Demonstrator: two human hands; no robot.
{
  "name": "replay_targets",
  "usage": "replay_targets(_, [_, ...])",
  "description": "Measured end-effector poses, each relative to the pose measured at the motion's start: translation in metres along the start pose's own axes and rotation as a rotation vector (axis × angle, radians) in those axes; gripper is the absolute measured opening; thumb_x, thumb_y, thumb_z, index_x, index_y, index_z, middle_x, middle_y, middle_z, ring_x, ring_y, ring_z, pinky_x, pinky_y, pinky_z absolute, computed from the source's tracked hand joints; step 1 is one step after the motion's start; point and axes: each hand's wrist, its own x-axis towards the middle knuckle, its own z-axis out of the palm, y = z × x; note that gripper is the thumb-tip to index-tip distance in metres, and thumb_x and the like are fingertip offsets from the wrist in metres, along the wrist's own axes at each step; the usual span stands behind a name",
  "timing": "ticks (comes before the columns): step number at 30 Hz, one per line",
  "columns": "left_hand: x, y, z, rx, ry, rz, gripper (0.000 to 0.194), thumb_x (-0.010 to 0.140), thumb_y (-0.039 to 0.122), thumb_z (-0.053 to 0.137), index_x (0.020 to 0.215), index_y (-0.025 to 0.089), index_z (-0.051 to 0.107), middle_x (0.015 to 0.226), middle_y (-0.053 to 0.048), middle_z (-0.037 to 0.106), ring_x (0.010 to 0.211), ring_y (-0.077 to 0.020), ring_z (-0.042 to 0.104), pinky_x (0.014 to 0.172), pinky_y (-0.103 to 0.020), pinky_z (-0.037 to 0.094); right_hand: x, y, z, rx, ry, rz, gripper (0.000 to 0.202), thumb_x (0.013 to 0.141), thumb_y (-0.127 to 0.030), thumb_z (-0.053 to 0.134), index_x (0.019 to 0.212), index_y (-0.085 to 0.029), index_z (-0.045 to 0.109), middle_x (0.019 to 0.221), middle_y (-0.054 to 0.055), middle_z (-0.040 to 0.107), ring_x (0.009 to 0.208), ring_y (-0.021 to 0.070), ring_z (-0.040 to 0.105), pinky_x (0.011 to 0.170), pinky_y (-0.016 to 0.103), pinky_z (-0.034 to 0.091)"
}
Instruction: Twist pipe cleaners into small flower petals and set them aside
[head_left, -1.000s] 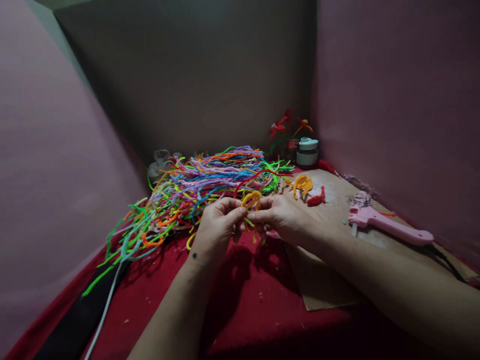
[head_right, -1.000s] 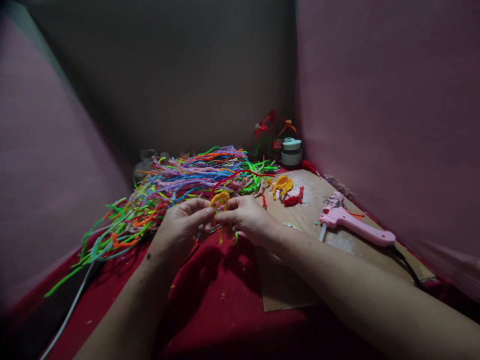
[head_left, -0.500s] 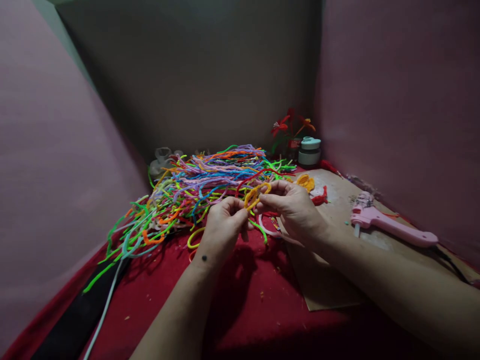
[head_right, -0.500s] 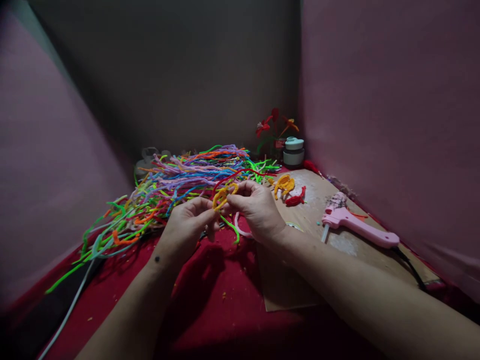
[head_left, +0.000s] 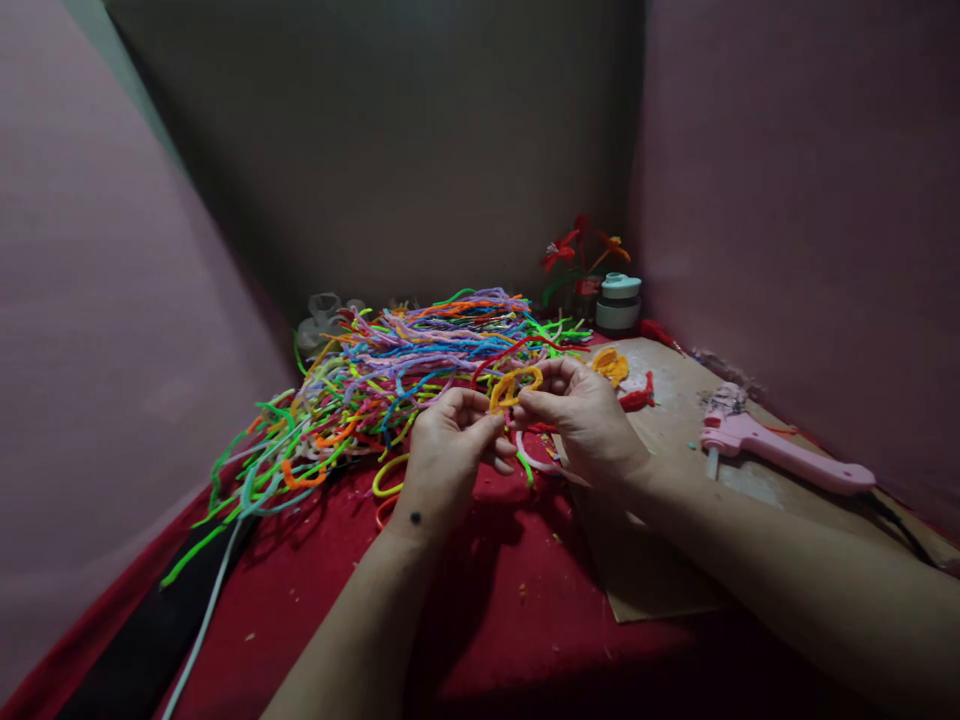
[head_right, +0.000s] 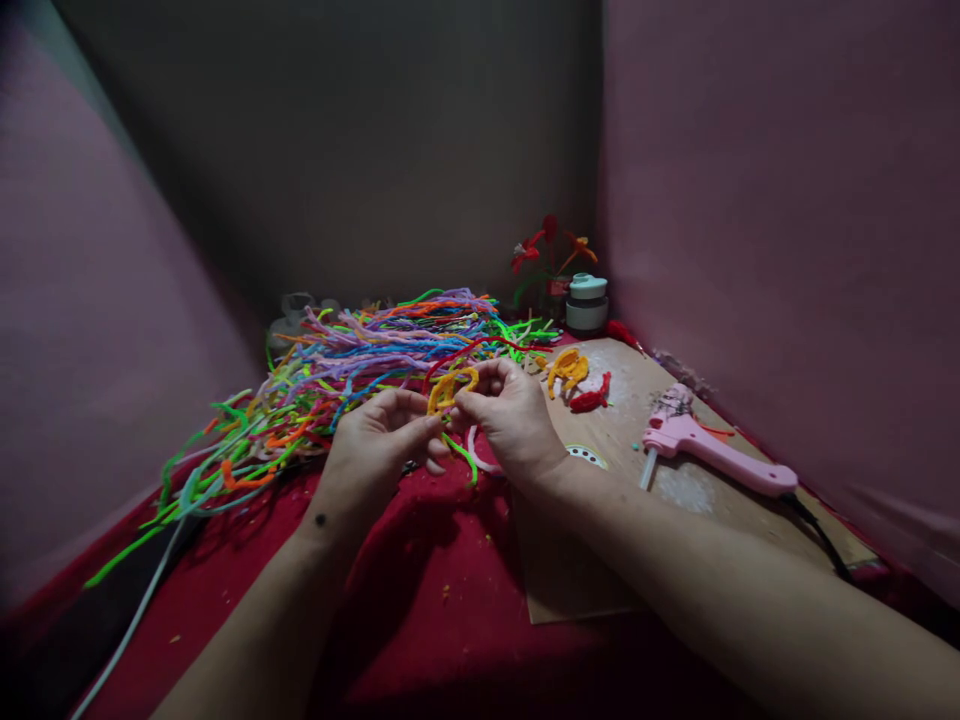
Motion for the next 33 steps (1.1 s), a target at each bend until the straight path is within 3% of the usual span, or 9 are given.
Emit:
replay_targets(5, [0.002, -0.001, -0.002, -0.115, -0.079, 0.018, 0.043, 0.065, 0.022, 0.07, 0.101, 0.012, 0.048, 0.054, 0.001, 0.062, 0.041, -0.0135, 0.059, 0.043, -0.023, 0.05, 0.001, -0.004, 0.0, 0.039, -0.029, 0.033, 0.031, 0.06, -0.011, 0.065, 0.083, -0.018, 0.046, 0.064, -0.005, 0.056, 0.049, 0.0097, 0.057, 0.054, 0.027, 0.05])
replay_targets(12, [0.004, -0.001, -0.007, -0.175, -0.131, -0.068, 0.03, 0.061, 0.019, 0.072, 0.084, 0.009, 0.056, 0.062, -0.004, 0.066, 0.046, -0.0132, 0.06, 0.041, -0.022, 0.05, 0.005, 0.001, -0.005, 0.126, -0.137, 0.152, 0.036, 0.058, -0.008, 0.068, 0.087, -0.016, 0.048, 0.069, 0.0, 0.062, 0.046, 0.0094, 0.056, 0.049, 0.025, 0.047])
replay_targets(15, [0.004, 0.0, -0.008, -0.145, -0.099, -0.081, 0.025, 0.061, 0.021, 0.072, 0.079, 0.009, 0.06, 0.064, -0.006, 0.067, 0.048, -0.0127, 0.06, 0.04, -0.021, 0.048, 0.007, 0.004, -0.008, 0.16, -0.173, 0.18, 0.035, 0.057, -0.007, 0.068, 0.087, -0.015, 0.051, 0.075, 0.002, 0.063, 0.05, 0.0096, 0.057, 0.052, 0.026, 0.048])
replay_targets(18, [0.003, 0.001, -0.006, -0.09, -0.033, -0.039, 0.02, 0.06, 0.023, 0.073, 0.07, 0.01, 0.061, 0.054, -0.002, 0.064, 0.047, -0.0128, 0.06, 0.042, -0.02, 0.048, 0.007, 0.001, -0.009, 0.122, -0.212, 0.145, 0.03, 0.058, -0.009, 0.069, 0.084, -0.014, 0.056, 0.076, 0.001, 0.062, 0.053, 0.0094, 0.057, 0.053, 0.026, 0.047])
replay_targets(22, [0.0, 0.003, -0.005, -0.013, -0.055, -0.008, 0.015, 0.061, 0.022, 0.072, 0.065, 0.012, 0.062, 0.05, -0.001, 0.062, 0.041, -0.0097, 0.055, 0.04, -0.018, 0.045, 0.009, -0.004, -0.009, 0.07, -0.269, 0.149, 0.015, 0.067, -0.024, 0.068, 0.076, -0.013, 0.062, 0.072, 0.002, 0.061, 0.056, 0.0085, 0.054, 0.051, 0.022, 0.042])
replay_targets(24, [0.0, 0.003, -0.005, 0.006, -0.094, -0.014, 0.015, 0.062, 0.023, 0.071, 0.064, 0.011, 0.062, 0.05, -0.001, 0.062, 0.04, -0.0095, 0.054, 0.039, -0.018, 0.043, 0.01, -0.004, -0.01, 0.033, -0.288, 0.18, 0.022, 0.07, -0.034, 0.065, 0.068, -0.012, 0.063, 0.065, 0.003, 0.061, 0.052, 0.0084, 0.051, 0.049, 0.022, 0.039])
replay_targets(26, [-0.001, 0.004, -0.006, -0.003, -0.123, -0.025, 0.016, 0.063, 0.024, 0.071, 0.063, 0.012, 0.061, 0.05, -0.002, 0.063, 0.039, -0.0105, 0.055, 0.039, -0.019, 0.043, 0.011, -0.004, -0.01, 0.035, -0.257, 0.204, 0.027, 0.07, -0.037, 0.066, 0.064, -0.012, 0.062, 0.06, 0.003, 0.06, 0.049, 0.0084, 0.05, 0.048, 0.023, 0.037])
replay_targets(33, [0.001, 0.009, -0.016, -0.025, -0.175, -0.039, 0.016, 0.068, 0.025, 0.067, 0.064, 0.013, 0.058, 0.049, -0.002, 0.062, 0.039, -0.0101, 0.054, 0.038, -0.018, 0.043, 0.009, -0.007, -0.006, 0.242, -0.112, 0.252, 0.018, 0.067, -0.026, 0.069, 0.065, -0.013, 0.057, 0.058, -0.001, 0.056, 0.049, 0.0078, 0.049, 0.046, 0.021, 0.033])
